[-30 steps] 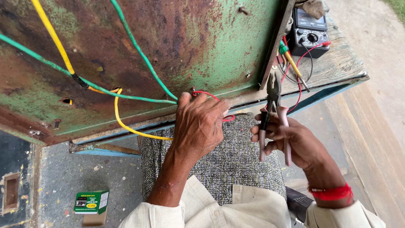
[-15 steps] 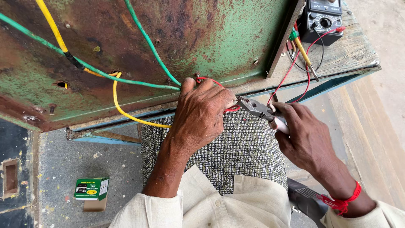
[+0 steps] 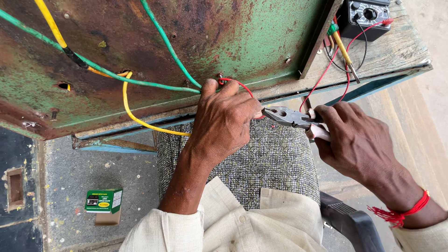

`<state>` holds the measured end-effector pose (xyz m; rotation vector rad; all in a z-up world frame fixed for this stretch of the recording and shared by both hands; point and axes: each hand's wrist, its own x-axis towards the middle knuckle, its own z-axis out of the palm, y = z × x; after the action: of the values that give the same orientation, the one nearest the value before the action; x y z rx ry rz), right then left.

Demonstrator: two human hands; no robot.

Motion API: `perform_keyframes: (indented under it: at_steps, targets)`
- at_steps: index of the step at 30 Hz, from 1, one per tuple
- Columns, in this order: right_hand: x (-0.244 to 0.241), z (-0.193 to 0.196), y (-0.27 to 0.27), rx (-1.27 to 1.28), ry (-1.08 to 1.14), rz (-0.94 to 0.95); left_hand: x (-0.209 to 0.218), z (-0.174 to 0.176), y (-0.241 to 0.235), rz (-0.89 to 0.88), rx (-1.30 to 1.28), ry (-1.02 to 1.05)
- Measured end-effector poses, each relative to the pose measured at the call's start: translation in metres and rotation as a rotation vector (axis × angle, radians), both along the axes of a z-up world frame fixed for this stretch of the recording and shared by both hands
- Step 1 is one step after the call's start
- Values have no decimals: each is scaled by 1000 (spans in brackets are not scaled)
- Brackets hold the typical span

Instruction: The person connects wires to a metal electrical panel, using pliers to strip insulation and bend the ends of the wires before attaching them to terminals.

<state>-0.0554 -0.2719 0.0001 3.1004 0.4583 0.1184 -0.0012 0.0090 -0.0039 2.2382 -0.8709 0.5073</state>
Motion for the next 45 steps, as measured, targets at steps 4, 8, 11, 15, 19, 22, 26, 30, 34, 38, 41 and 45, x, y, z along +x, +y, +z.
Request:
perform_keyframes:
  at_steps: [4,8,11,15,19,22,26,30,34,38,41,45]
  targets:
    - [14,-35,-31,1022,1186,-66,-1,4,0,-21,42,7]
    - [5,-38,-33,1372,1468,-115,-1,6,3,-37,22,2]
    - [2,-25,-19,1186,1269,-143,1,5,7,-41,40,13]
    - [-11,-2,2,561,441,-7,0,3,3,-15,64,10]
    - [-19,8,20,302,83,45,-1,4,3,-8,79,13]
    - [-19,10,28,213,50,27,-1,5,2,-10,75,32]
    - [-20,8,30,115,56,-16,-1,1,2,-6,56,4]
    - [-13,-6,10,432,636,-158,-1,-1,1,-4,28,-23]
    - [-24,-31,1,1430,1530,-185,0,2,2,-9,30,-12]
    - [-21,-16,2,1405,1384,-169,1,0,4,14,1,-30]
    - [-30,0,19,873,855,-344,-2,-1,2,11,5,-13]
    - [-40,10,35,407,273,-181,-1,0,2,11,38,-17]
